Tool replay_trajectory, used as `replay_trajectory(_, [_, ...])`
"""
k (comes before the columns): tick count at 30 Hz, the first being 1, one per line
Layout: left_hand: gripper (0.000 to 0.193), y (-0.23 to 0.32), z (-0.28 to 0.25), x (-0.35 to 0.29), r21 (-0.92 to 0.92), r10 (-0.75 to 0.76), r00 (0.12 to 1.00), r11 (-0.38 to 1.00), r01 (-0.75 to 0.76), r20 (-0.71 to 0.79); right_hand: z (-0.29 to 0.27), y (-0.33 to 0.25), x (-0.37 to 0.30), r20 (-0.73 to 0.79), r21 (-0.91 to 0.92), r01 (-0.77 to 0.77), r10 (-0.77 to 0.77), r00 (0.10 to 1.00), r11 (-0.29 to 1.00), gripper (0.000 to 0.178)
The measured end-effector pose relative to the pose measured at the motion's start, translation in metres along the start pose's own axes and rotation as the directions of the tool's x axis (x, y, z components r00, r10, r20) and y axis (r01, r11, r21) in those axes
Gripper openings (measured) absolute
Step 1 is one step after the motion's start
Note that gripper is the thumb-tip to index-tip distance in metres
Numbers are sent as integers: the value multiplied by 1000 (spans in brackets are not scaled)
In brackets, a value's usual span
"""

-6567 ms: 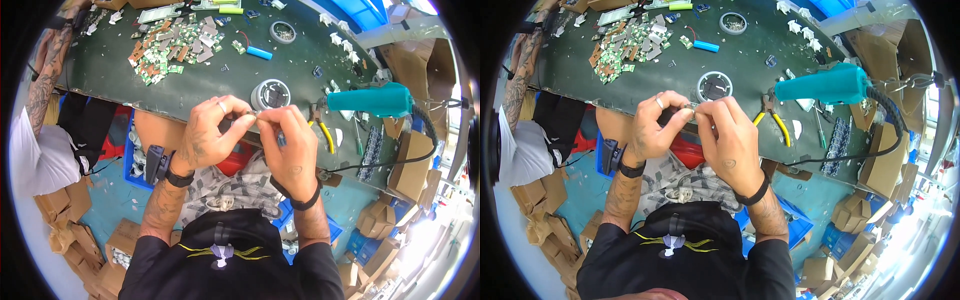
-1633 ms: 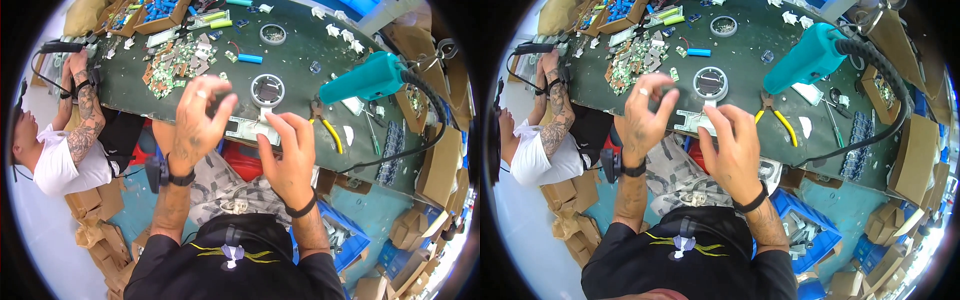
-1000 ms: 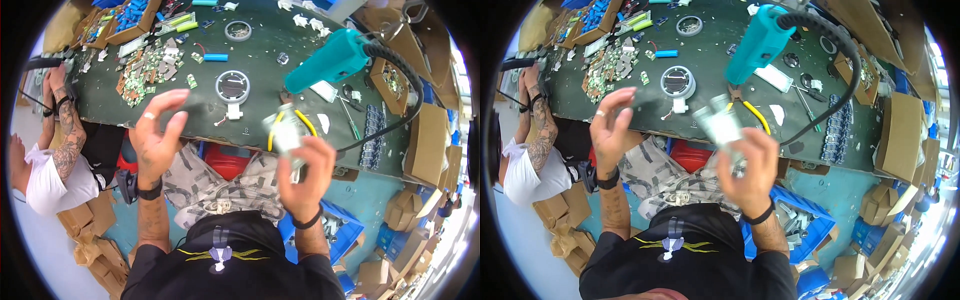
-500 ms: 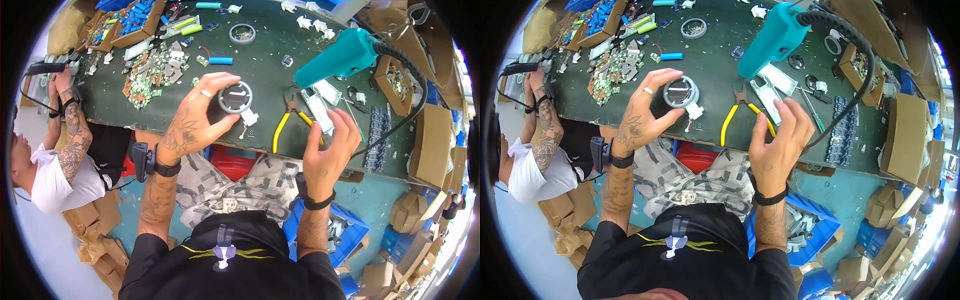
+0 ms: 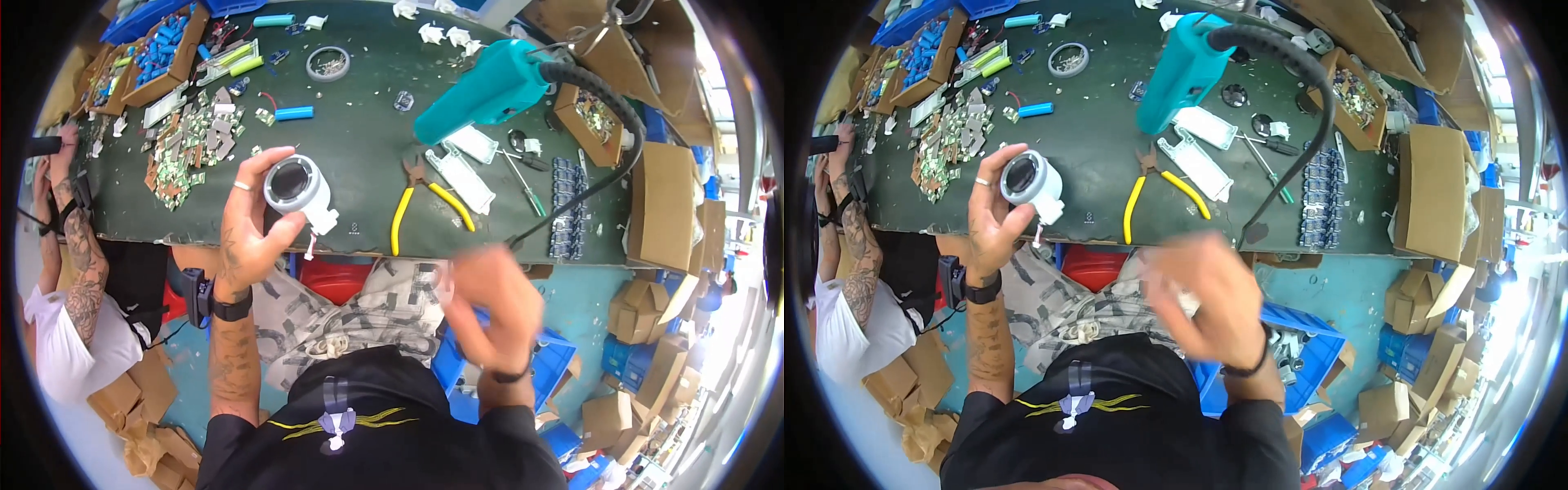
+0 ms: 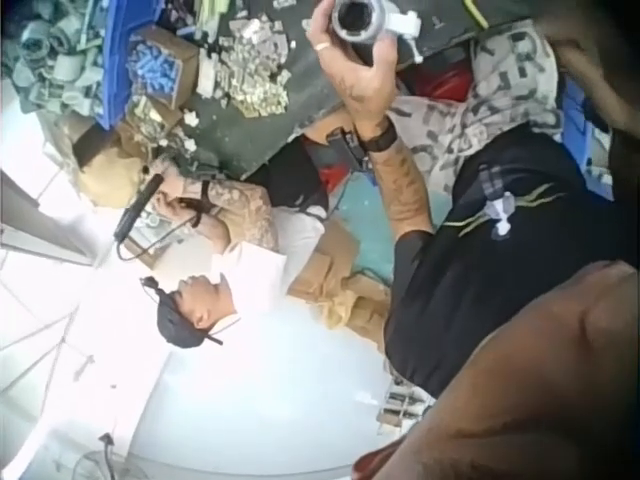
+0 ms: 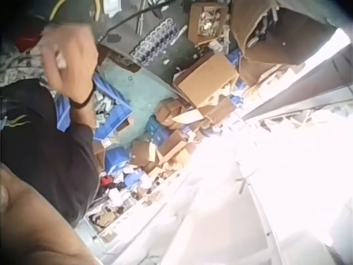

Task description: Assembling an electronic component by inserting wires and small parts into a housing.

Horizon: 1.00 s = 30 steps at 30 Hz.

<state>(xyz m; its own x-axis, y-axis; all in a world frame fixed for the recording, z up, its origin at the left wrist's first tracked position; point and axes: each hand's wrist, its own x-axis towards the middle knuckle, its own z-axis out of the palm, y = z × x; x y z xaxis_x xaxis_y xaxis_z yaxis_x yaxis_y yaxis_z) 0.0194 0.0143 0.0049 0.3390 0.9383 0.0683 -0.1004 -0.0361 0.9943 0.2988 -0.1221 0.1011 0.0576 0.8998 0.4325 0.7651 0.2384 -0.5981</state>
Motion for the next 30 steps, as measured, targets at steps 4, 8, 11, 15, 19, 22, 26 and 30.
replay_trajectory(4, [70,2,-16,1,-69,-36,996,997,41,83,-31,22,2,-428,-52,-222,179,886,974,7])
replay_trajectory(8, [80,3,-14,1,-92,-73,997,993,76,35,-21,116,17,-94,-556,-84,38,995,827,8])
replay_trajectory(11, [71,6,-15,3,-219,-51,995,973,70,91,-20,132,6,-9,-561,-88,100,995,823,11])
replay_trajectory(15, [75,0,-23,5,-262,-71,994,961,90,80,-21,121,9,-227,-365,-244,168,959,898,4])
replay_trajectory(19, [78,3,-21,7,-322,-63,995,943,84,77,-26,52,0,-558,157,-74,150,816,985,23])
replay_trajectory(22, [79,2,-25,11,-291,-25,992,955,60,123,-8,-16,-10,-262,259,-87,156,952,962,25])
replay_trajectory(26, [72,-1,-36,13,-463,-82,966,866,191,245,70,-19,20,145,204,-20,-10,989,979,54])
replay_trajectory(30, [74,2,-17,11,-292,-123,986,944,151,112,108,-20,27,135,144,64,-84,987,987,58])
